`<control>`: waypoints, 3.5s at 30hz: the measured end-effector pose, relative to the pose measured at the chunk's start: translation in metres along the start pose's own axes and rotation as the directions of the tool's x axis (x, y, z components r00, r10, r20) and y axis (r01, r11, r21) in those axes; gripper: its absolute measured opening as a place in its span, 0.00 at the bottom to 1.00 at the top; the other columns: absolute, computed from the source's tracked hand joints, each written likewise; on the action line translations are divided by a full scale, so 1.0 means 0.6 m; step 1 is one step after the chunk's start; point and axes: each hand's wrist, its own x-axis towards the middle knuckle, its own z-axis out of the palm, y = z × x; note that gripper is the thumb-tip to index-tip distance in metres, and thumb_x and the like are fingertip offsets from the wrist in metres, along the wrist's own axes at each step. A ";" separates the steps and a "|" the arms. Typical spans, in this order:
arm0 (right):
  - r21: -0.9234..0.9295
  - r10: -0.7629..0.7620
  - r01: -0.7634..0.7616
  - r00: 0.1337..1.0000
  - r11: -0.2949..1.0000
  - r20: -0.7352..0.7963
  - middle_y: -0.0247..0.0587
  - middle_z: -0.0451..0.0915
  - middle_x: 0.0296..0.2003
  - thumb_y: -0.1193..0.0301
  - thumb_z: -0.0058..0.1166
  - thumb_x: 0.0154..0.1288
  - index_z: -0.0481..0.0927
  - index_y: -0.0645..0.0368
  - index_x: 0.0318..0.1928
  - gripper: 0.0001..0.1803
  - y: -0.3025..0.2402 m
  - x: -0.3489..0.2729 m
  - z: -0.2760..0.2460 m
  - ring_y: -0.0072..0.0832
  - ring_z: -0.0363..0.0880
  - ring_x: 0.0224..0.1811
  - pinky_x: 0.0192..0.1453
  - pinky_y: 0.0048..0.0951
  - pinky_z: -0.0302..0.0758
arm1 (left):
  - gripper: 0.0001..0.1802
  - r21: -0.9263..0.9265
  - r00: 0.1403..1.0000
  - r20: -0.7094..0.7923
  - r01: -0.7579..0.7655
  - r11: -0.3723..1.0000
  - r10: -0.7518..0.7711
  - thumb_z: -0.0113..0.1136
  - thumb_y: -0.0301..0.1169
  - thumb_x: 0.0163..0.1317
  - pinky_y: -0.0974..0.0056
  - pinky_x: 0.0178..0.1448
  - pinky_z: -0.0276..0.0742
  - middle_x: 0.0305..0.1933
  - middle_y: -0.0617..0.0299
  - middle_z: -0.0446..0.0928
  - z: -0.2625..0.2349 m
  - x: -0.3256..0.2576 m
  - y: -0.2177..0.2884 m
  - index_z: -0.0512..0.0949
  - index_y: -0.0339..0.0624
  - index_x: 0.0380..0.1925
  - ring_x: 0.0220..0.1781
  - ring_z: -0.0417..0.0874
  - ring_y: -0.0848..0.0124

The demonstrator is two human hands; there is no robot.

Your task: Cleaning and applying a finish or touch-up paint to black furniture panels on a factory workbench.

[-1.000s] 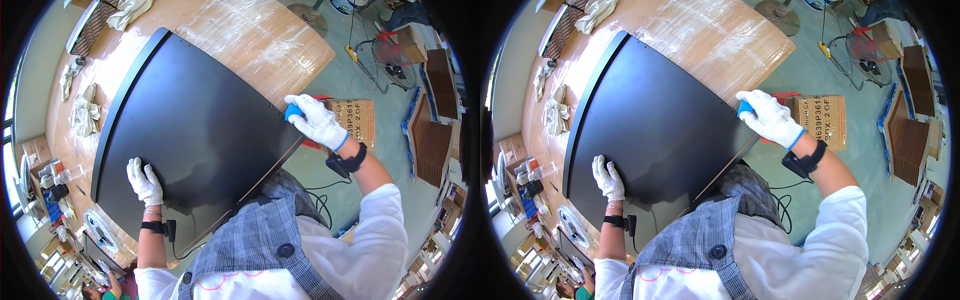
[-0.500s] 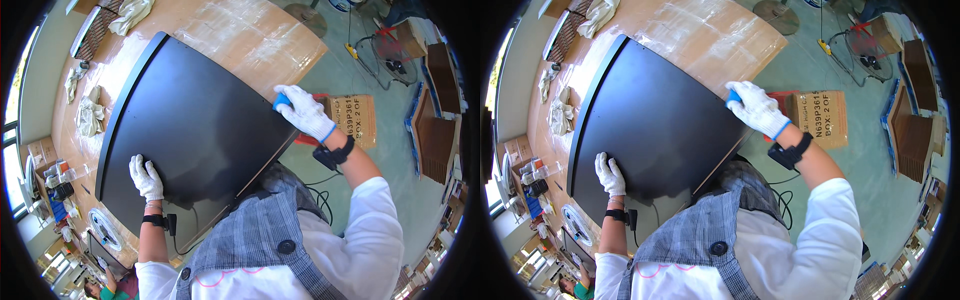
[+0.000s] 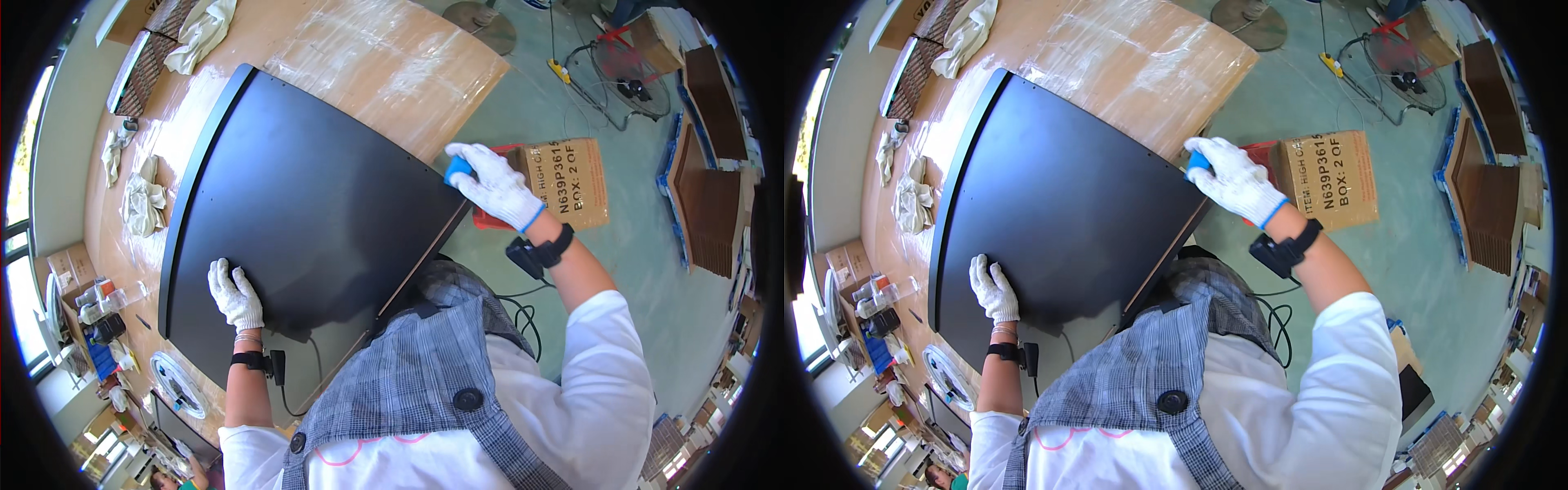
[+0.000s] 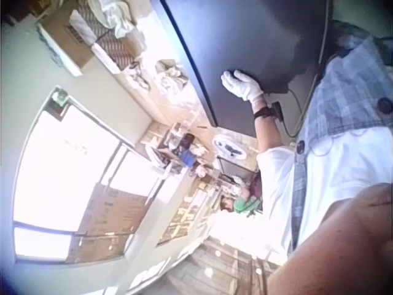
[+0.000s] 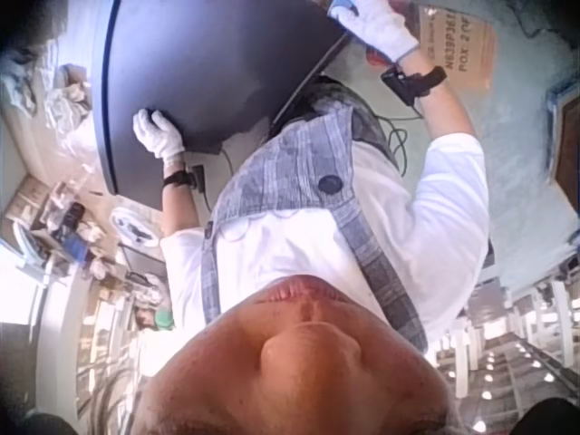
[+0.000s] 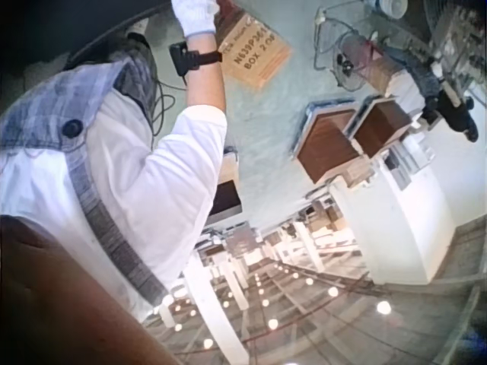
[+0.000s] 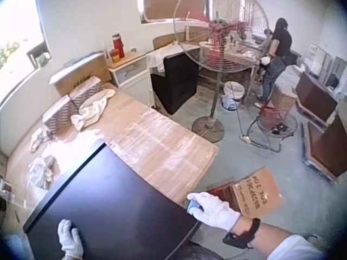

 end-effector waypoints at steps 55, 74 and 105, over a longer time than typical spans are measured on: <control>-0.154 -0.145 0.138 0.989 0.978 -0.039 0.51 0.76 0.52 0.65 0.57 0.63 0.72 0.54 0.60 0.25 -0.057 0.163 0.065 0.49 0.75 0.55 0.59 0.46 0.73 | 0.18 -0.021 0.998 -0.065 -0.001 1.000 -0.001 0.59 0.31 0.64 0.48 0.71 0.64 0.62 0.47 0.74 -0.010 0.001 0.008 0.76 0.43 0.54 0.66 0.71 0.47; 0.002 -0.250 0.253 0.959 0.967 -0.131 0.48 0.81 0.42 0.64 0.60 0.60 0.77 0.63 0.52 0.22 -0.139 0.456 0.146 0.34 0.79 0.45 0.54 0.35 0.76 | 0.20 -0.125 0.990 -0.116 0.064 0.990 -0.079 0.64 0.33 0.59 0.48 0.70 0.66 0.60 0.50 0.76 -0.019 0.007 0.025 0.78 0.45 0.51 0.65 0.72 0.47; 0.760 0.101 -0.345 0.932 0.551 0.349 0.31 0.82 0.44 0.62 0.52 0.72 0.73 0.52 0.63 0.22 -0.109 -0.088 0.058 0.21 0.78 0.37 0.37 0.20 0.76 | 0.27 -0.147 0.954 0.276 -0.078 0.986 0.117 0.47 0.46 0.70 0.47 0.78 0.50 0.72 0.51 0.63 -0.132 -0.279 -0.019 0.68 0.46 0.65 0.74 0.60 0.51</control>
